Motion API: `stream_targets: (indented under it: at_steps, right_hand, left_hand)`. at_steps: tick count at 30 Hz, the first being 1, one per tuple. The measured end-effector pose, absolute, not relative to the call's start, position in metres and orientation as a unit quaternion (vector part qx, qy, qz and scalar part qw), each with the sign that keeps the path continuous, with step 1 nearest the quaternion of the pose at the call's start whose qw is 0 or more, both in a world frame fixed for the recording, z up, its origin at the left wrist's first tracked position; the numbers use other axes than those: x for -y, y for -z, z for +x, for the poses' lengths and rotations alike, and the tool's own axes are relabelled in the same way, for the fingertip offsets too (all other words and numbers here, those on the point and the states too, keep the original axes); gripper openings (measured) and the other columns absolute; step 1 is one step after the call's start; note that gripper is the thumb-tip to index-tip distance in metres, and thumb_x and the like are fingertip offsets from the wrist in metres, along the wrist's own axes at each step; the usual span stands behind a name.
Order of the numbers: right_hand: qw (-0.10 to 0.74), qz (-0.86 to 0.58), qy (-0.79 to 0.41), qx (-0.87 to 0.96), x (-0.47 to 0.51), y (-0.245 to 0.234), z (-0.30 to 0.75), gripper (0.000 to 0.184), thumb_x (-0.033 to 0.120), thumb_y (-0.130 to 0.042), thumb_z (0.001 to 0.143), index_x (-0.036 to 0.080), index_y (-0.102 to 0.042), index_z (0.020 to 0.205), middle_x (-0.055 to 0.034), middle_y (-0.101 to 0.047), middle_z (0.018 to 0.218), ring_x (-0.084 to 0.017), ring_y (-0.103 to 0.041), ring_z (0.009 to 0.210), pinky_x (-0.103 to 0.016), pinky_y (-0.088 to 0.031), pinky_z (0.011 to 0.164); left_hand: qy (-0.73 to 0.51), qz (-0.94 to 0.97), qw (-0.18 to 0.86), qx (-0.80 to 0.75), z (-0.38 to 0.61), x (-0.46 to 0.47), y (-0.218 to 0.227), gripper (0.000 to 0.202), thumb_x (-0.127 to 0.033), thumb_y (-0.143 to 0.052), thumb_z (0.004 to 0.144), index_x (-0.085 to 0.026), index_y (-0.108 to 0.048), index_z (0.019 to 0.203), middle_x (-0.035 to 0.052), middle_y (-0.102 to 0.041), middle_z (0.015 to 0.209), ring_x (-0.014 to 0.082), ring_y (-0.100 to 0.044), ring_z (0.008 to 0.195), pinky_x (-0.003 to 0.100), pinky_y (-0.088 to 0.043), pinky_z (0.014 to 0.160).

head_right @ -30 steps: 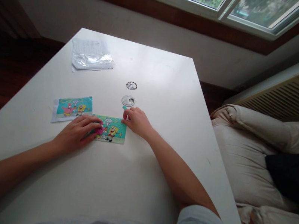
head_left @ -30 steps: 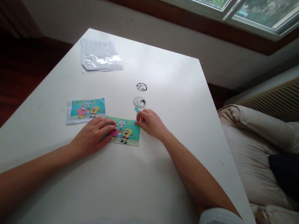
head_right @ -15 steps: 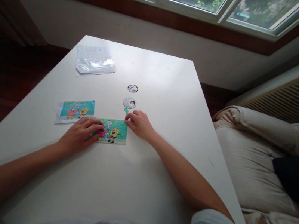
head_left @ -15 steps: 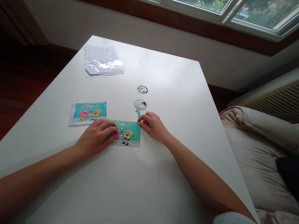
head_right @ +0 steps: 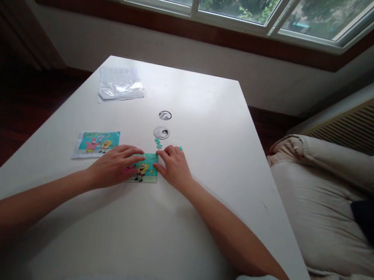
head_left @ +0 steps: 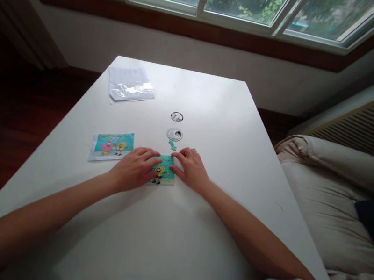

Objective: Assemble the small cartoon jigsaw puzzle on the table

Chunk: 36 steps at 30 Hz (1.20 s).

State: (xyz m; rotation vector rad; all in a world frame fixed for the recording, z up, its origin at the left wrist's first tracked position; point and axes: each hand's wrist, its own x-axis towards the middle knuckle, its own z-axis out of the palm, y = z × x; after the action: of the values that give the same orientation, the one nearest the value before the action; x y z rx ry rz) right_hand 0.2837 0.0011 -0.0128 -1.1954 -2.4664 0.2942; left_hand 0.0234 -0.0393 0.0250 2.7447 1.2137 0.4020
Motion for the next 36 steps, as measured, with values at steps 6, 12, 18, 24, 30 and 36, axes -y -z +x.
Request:
stream_targets:
  at_steps: [6, 12, 18, 24, 30, 36]
  right_hand:
    - [0.198, -0.423, -0.097, 0.879, 0.001, 0.014, 0.286, 0.034, 0.043, -0.066, 0.097, 0.025, -0.066, 0.126, -0.0118, -0.061, 0.117, -0.029, -0.051, 0.110, -0.044, -0.041, 0.097]
    - [0.196, -0.423, -0.097, 0.879, 0.000, 0.014, 0.286, 0.034, 0.043, -0.065, 0.097, 0.025, -0.066, 0.126, -0.0117, -0.061, 0.117, -0.029, -0.050, 0.111, -0.043, -0.040, 0.097]
    - [0.194, -0.422, -0.096, 0.880, 0.000, 0.014, 0.286, 0.034, 0.044, -0.063, 0.098, 0.024, -0.066, 0.126, -0.0115, -0.061, 0.117, -0.029, -0.050, 0.110, -0.043, -0.040, 0.097]
    - [0.199, -0.419, -0.095, 0.881, -0.002, 0.016, 0.286, 0.034, 0.044, -0.064, 0.098, 0.024, -0.067, 0.125, -0.0113, -0.061, 0.117, -0.028, -0.050, 0.110, -0.043, -0.040, 0.097]
    - [0.212, -0.410, -0.103, 0.881, -0.006, 0.014, 0.291, 0.032, 0.044, -0.063, 0.099, 0.025, -0.068, 0.123, -0.0099, -0.064, 0.115, -0.028, -0.052, 0.108, -0.043, -0.041, 0.097]
    - [0.274, -0.493, -0.087, 0.821, -0.029, 0.012, 0.321, 0.021, 0.035, -0.058, 0.101, 0.023, -0.072, 0.111, -0.0100, -0.067, 0.110, -0.028, -0.055, 0.106, -0.045, -0.043, 0.097]
  left_hand:
    - [-0.107, 0.940, 0.036, -0.322, 0.041, 0.014, -0.015, 0.035, -0.029, -0.055, 0.102, -0.022, -0.060, 0.136, 0.0099, -0.063, 0.140, 0.0275, -0.056, 0.130, 0.047, -0.047, 0.110]
    - [-0.110, 0.949, 0.020, -0.296, 0.042, 0.009, -0.011, 0.034, -0.026, -0.049, 0.104, -0.021, -0.062, 0.135, 0.0092, -0.064, 0.141, 0.0265, -0.057, 0.130, 0.045, -0.045, 0.110]
    - [-0.116, 0.939, 0.018, -0.323, 0.043, 0.011, -0.004, 0.035, -0.024, -0.051, 0.103, -0.022, -0.063, 0.136, 0.0078, -0.065, 0.141, 0.0262, -0.058, 0.128, 0.044, -0.046, 0.107]
    - [-0.115, 0.928, 0.016, -0.353, 0.046, 0.014, 0.001, 0.037, -0.023, -0.053, 0.102, -0.021, -0.062, 0.137, 0.0074, -0.063, 0.143, 0.0283, -0.055, 0.132, 0.046, -0.047, 0.108]
    - [-0.126, 0.923, 0.043, -0.361, 0.046, 0.014, 0.002, 0.037, -0.025, -0.052, 0.102, -0.023, -0.062, 0.138, 0.0075, -0.064, 0.144, 0.0275, -0.056, 0.132, 0.047, -0.046, 0.110]
    - [-0.121, 0.931, 0.044, -0.342, 0.040, 0.016, 0.003, 0.045, -0.031, -0.048, 0.106, -0.024, -0.053, 0.150, 0.0080, -0.057, 0.153, 0.0277, -0.052, 0.139, 0.048, -0.040, 0.115]
